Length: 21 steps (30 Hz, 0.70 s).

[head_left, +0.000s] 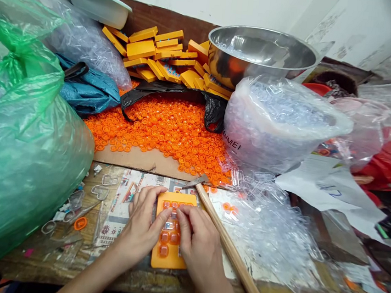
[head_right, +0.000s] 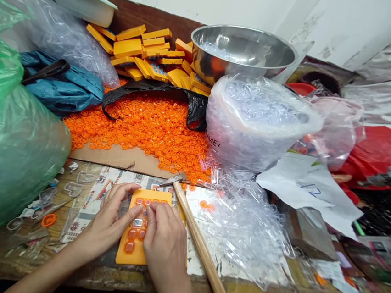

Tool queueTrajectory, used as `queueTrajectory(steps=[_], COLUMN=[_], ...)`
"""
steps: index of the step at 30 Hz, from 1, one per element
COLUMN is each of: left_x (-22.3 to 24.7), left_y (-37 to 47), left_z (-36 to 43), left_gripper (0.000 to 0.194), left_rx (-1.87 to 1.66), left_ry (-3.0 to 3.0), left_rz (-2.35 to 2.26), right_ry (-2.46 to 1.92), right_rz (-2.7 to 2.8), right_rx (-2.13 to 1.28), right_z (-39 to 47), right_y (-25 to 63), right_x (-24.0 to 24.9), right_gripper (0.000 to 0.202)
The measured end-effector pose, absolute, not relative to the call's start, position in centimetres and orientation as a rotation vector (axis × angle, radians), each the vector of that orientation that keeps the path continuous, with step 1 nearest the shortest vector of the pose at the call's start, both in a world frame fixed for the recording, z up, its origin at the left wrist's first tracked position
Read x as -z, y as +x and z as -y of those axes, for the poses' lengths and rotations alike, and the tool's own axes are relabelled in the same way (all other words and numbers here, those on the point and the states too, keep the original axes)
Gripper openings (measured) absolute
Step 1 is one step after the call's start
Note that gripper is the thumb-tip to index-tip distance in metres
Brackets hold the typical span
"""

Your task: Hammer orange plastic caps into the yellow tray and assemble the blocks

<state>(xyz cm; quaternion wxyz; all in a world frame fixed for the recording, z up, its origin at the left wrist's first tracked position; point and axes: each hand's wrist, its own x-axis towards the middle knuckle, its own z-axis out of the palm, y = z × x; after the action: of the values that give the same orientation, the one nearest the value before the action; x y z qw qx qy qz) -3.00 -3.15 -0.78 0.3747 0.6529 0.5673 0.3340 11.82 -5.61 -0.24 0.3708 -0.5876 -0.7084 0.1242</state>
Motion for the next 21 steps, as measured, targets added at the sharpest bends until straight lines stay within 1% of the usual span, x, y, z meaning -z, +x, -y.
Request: queueTrajectory(steps=[3, 6, 11, 21], left_x=[0.6, 0.5, 0.4, 0.4], left_y=[-2.7, -2.6, -2.2, -1.7], left_z=[3.1, 3.1, 3.1, 2.8], left_gripper=[0.029, 0.03, 0.033, 0.041], left_rx=[-0.82, -0.751, -0.647, -0.556], left_ry=[1.657, 1.649, 1.66, 1.661], left_rz=[-1.464, -1.5, -1.53, -1.59], right_ry=[-1.458, -1.45, -1.441, -1.432], right_rz=[1.821, 1.81, 1.826, 1.707], right_rx=[-0.205, -0.153, -0.227, -0.345], right_z=[5.7, 5.5, 4.9, 4.5], right_y=[11.6, 11.8, 12.8, 12.7], right_x=[0.8, 1.0, 1.2, 1.5], right_gripper=[0.02, 0.015, 0.011, 0.017])
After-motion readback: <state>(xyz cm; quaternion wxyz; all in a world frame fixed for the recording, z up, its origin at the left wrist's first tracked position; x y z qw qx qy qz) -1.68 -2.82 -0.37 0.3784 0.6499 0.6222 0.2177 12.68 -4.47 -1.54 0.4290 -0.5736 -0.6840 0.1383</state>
